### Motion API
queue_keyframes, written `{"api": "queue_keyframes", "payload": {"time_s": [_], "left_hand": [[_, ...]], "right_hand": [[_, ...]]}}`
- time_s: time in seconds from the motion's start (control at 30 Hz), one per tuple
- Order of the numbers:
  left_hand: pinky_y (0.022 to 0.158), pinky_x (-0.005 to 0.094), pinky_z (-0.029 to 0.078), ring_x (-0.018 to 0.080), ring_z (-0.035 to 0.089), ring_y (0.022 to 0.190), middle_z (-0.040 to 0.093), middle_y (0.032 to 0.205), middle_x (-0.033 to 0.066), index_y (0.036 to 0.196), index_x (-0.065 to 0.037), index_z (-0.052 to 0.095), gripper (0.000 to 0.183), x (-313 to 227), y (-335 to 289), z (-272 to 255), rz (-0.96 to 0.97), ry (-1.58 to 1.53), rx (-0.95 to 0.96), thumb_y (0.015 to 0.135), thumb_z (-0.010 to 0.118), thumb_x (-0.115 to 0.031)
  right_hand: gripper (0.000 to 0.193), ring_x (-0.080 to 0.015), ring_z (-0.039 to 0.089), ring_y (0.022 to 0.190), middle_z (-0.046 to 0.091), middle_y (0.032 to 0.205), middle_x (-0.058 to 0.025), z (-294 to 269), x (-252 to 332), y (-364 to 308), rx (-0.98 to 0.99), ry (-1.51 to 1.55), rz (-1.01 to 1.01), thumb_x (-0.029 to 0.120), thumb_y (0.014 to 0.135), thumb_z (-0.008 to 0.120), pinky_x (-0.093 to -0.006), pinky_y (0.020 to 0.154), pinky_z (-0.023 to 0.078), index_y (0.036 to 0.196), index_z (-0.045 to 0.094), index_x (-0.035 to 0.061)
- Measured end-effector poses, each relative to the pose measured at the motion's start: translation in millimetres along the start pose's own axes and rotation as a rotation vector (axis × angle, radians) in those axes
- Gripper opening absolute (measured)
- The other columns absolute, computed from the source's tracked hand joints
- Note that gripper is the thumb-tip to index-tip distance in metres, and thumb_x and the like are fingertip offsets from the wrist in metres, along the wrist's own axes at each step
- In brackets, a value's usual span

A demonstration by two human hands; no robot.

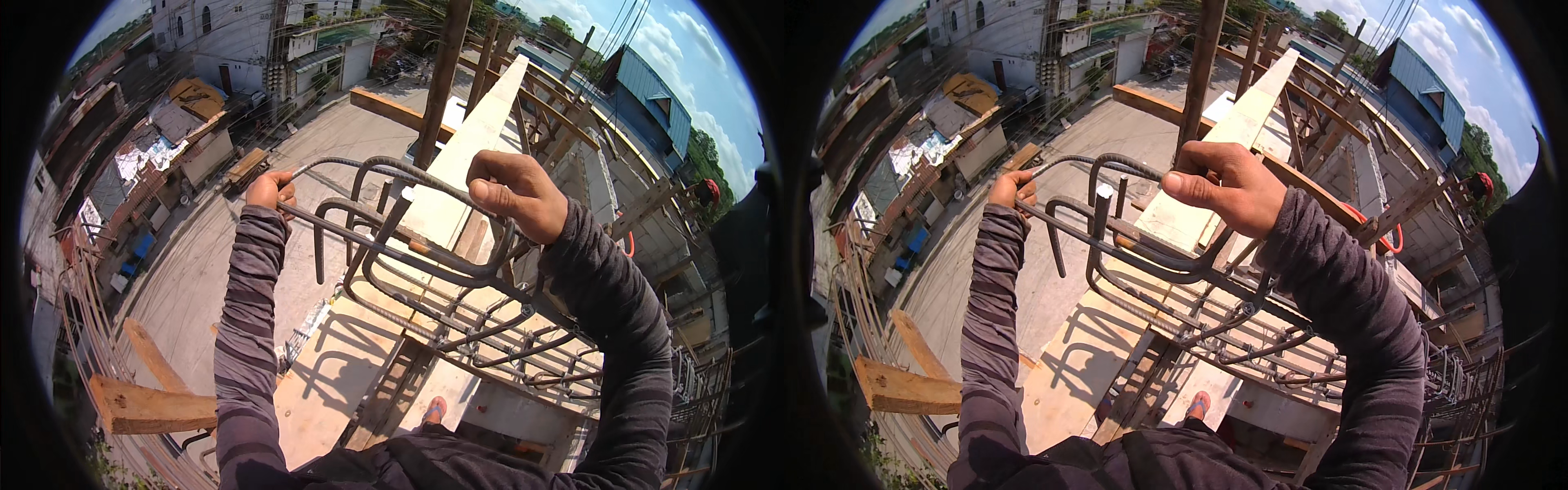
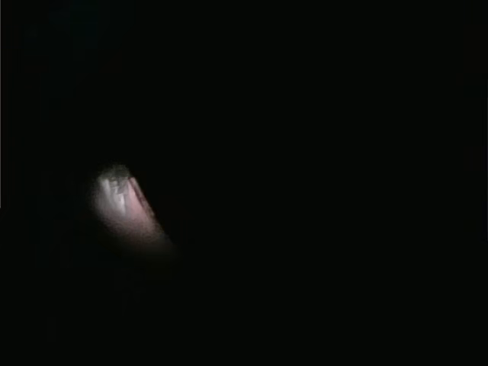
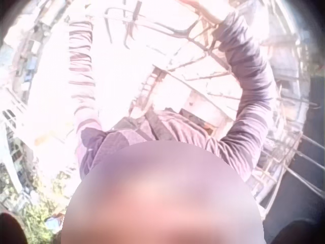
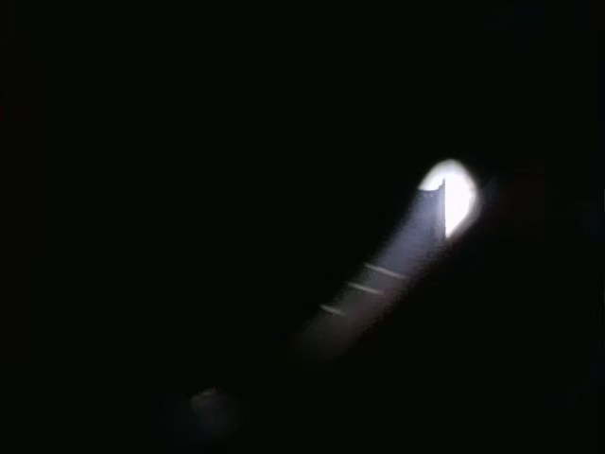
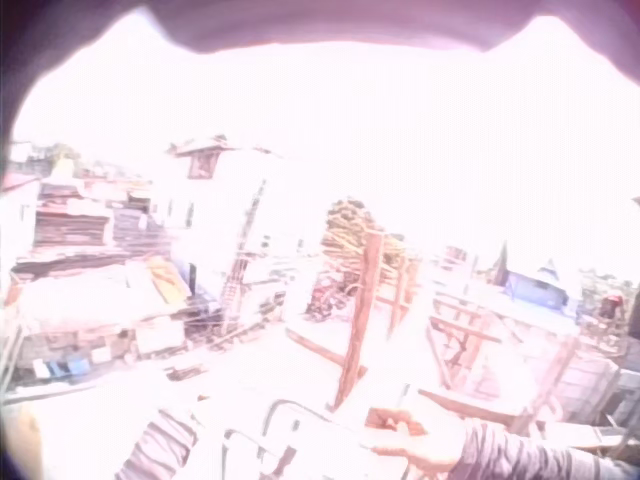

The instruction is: The person assembles a rebar cage by hand, threading and tying steel bars together to form a grid-like structure. They repeatedly position bars, twist ties, and adjust the cage shape while standing on a wooden platform at a construction site.

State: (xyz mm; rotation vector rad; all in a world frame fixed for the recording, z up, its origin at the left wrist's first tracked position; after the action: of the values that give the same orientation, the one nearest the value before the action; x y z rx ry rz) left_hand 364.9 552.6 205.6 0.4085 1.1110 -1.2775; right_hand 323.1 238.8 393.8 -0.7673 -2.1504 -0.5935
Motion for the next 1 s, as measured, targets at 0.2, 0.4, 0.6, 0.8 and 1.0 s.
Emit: {"api": "queue_keyframes", "payload": {"time_s": [0.2,0.4,0.6,0.8,1.0], "left_hand": [[0.036,0.0248,0.023,0.0072,0.026,0.039,0.032,0.05,-0.0062,0.116,0.002,0.057,0.031,18,-8,1,-0.018,-0.081,-0.003,0.097,0.038,-0.013],[0.038,0.0229,0.022,0.0057,0.025,0.041,0.032,0.052,-0.0065,0.12,0.003,0.056,0.032,11,-7,2,0.048,-0.096,0.099,0.098,0.038,-0.012],[0.039,0.0242,0.021,0.006,0.024,0.04,0.031,0.051,-0.0074,0.118,0.0,0.058,0.031,27,-3,-2,0.007,-0.243,0.07,0.098,0.037,-0.012],[0.037,0.0225,0.02,0.0049,0.025,0.04,0.033,0.052,-0.0074,0.112,0.0,0.058,0.027,25,-6,-1,0.031,-0.304,0.034,0.096,0.039,-0.01],[0.036,0.0248,0.023,0.0079,0.027,0.039,0.034,0.052,-0.0048,0.109,0.0,0.061,0.027,25,-6,-5,0.018,-0.308,-0.037,0.093,0.041,-0.009]], "right_hand": [[0.081,-0.0226,0.065,0.088,0.069,0.097,-0.016,21,-102,88,0.207,-0.326,0.458,0.07,0.081,0.057,-0.0366,0.071,0.053,0.112,0.064,-0.0048],[0.072,-0.0219,0.065,0.094,0.065,0.111,-0.0159,3,-88,52,0.304,-0.188,0.337,0.055,0.087,0.063,-0.0325,0.079,0.05,0.125,0.054,-0.0065],[0.059,-0.0177,0.061,0.099,0.064,0.107,-0.012,-117,-40,-93,0.079,-0.283,0.759,0.043,0.091,0.063,-0.0326,0.089,0.046,0.125,0.054,-0.0037],[0.055,-0.0214,0.061,0.103,0.063,0.113,-0.0135,-98,-10,-40,0.088,-0.411,0.476,0.035,0.089,0.066,-0.0342,0.094,0.046,0.125,0.055,-0.0041],[0.047,-0.017,0.065,0.09,0.069,0.101,-0.0085,33,-79,118,0.504,-0.57,0.486,0.03,0.083,0.069,-0.0321,0.079,0.051,0.118,0.061,-0.0009]]}}
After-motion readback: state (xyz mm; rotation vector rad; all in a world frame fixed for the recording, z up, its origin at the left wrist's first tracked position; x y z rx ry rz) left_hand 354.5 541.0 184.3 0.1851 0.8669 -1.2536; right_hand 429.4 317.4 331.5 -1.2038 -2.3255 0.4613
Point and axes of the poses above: each hand's wrist, its own y-axis towards the middle knuckle, its own z-axis out of the palm, x = y × z, the point moved 8 cm from there along y, towards the middle knuckle
